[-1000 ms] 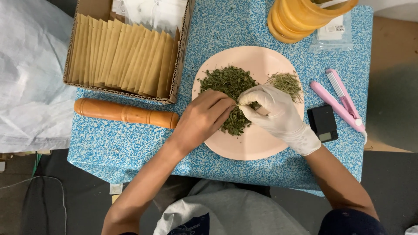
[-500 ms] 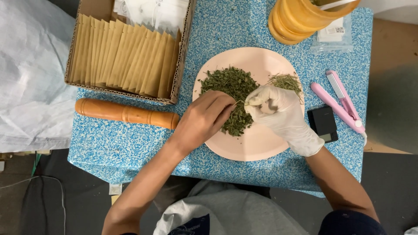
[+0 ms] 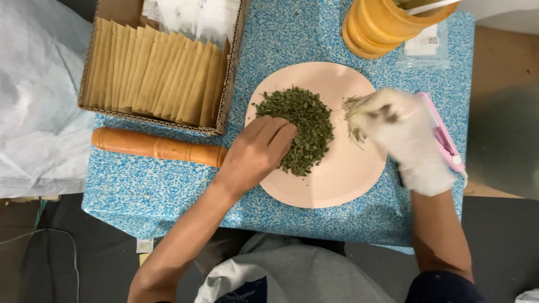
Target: The person is manually sorting dried tea leaves on a plate, separating the leaves from stems and other debris.
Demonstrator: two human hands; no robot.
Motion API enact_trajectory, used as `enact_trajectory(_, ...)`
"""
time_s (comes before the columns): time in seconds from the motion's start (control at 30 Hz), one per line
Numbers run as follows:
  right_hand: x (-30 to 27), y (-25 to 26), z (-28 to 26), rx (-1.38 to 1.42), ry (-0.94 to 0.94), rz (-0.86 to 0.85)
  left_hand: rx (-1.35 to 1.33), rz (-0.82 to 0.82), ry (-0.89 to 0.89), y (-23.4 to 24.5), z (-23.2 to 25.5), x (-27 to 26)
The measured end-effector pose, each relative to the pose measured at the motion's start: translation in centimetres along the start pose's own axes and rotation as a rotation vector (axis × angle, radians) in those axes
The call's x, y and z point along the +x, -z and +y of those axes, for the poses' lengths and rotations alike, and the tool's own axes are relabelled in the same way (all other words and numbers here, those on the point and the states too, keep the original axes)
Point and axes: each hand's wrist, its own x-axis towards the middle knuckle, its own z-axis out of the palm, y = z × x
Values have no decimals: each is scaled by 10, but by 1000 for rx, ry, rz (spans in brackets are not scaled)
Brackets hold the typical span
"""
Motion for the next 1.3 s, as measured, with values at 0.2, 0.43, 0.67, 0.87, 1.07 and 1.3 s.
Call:
enact_trajectory(0.2, 8, 49, -6, -201, -478, 18, -16, -56, -56, 20, 5, 11)
enact_trajectory(0.43, 14, 42, -10, -222, -567, 0, -15, -56, -41, 16, 6, 11)
enact_trajectory(0.67, 12, 51, -11, -412, -556, 1, -27, -67, -27, 16, 6, 11)
enact_trajectory(0.87, 10, 54, -14, -399, -506, -22, -26, -66, -7, 15, 5, 11)
enact_trajectory(1.07, 9, 54, -13, -355, -448, -51, -14, -73, -15, 12, 4, 11)
enact_trajectory(1.3, 8, 53, -19, -241, -372, -69, -131, -30, 34, 14, 3, 10)
